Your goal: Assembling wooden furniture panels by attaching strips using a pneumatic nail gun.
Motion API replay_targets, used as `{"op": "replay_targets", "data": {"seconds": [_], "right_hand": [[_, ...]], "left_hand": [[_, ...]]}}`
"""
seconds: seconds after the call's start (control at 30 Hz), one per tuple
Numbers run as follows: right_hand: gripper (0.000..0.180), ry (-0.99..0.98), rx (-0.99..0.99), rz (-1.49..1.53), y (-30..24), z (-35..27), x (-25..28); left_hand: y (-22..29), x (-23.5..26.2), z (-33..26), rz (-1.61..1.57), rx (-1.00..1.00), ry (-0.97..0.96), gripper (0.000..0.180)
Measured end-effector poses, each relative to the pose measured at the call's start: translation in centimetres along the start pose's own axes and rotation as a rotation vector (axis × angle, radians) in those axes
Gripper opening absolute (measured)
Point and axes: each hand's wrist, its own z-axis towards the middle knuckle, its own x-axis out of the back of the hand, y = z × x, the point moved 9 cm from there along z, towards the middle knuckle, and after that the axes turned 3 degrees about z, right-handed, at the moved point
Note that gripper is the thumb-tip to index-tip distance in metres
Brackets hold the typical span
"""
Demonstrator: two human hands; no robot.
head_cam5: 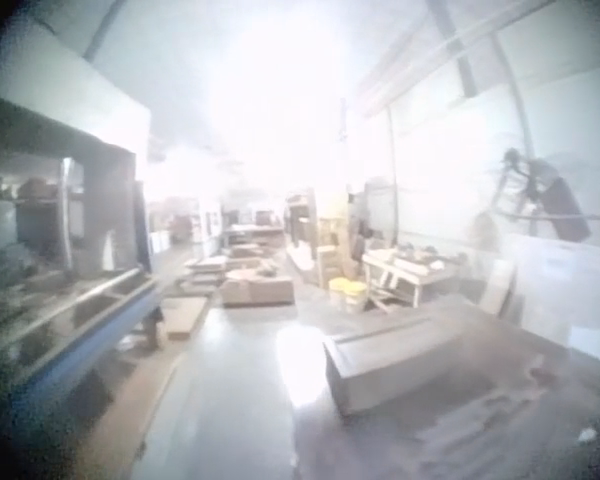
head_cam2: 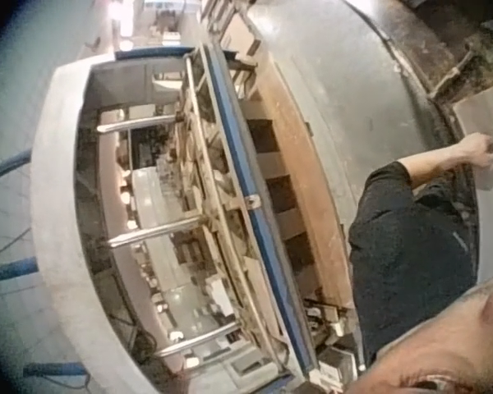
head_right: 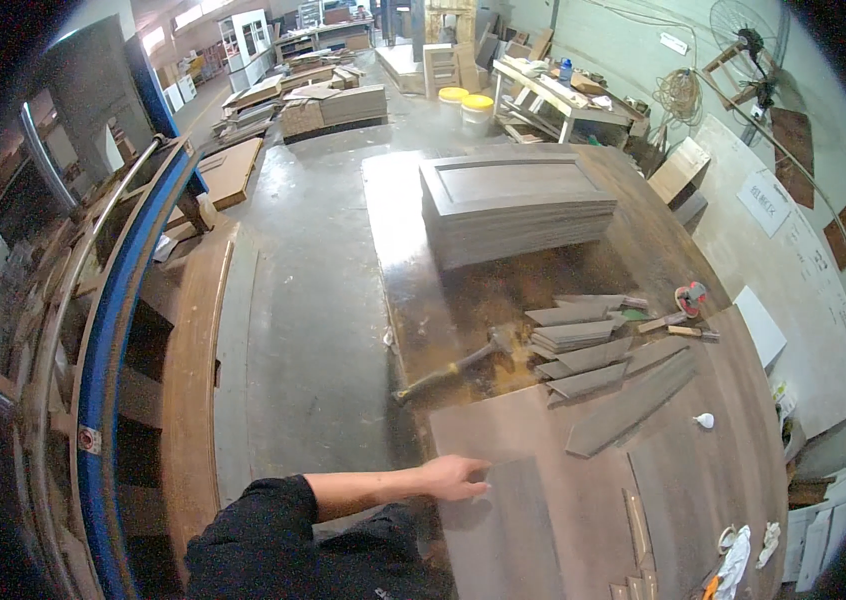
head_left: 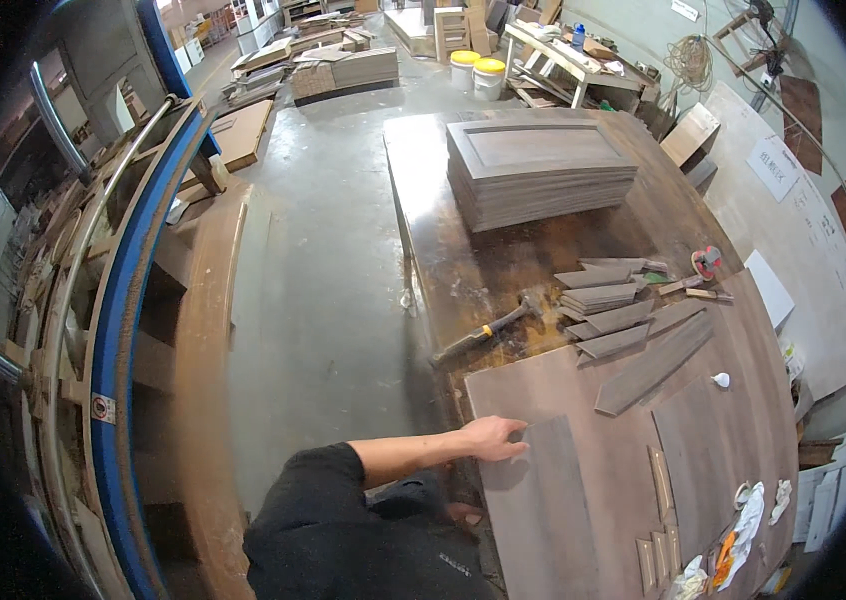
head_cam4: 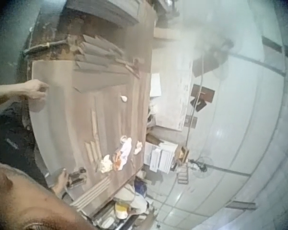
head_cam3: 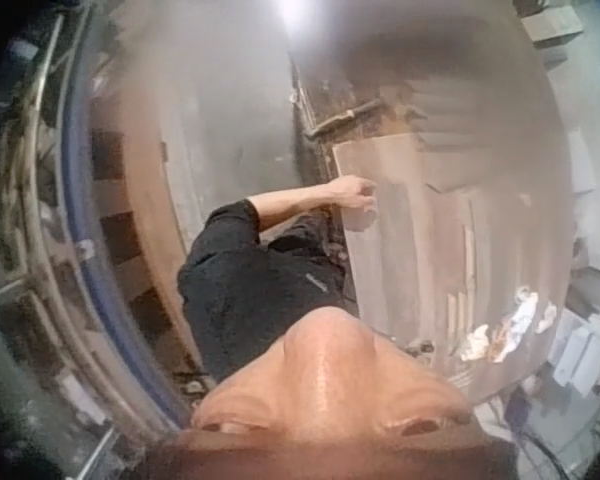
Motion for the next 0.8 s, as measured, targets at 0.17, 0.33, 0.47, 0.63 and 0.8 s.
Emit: {"op": "replay_targets", "data": {"seconds": [0.17, 0.33, 0.47, 0.63, 0.8], "right_hand": [[0.072, 0.086, 0.066, -0.261, 4.4, 4.7, -2.4], [0.071, 0.108, 0.362, 0.039, 4.6, -0.2, -5.0], [0.078, 0.296, 0.343, 0.161, -2.1, -6.1, -2.9], [0.093, 0.068, 0.299, 0.108, -4.9, -9.0, -1.0], [0.087, 0.118, 0.382, -0.037, -3.4, -9.1, -1.0]], "left_hand": [[-0.9, 0.7, -1.2, 0.318, -0.077, 0.042, 0.069], [0.9, -2.0, -0.7, 0.468, -0.485, -0.054, 0.075], [0.7, -0.2, -3.3, 0.495, -0.575, -0.080, 0.079], [0.9, -1.0, -3.3, 0.667, -0.509, -0.162, 0.095], [3.0, -1.9, -3.4, 0.651, -0.521, -0.162, 0.097]]}}
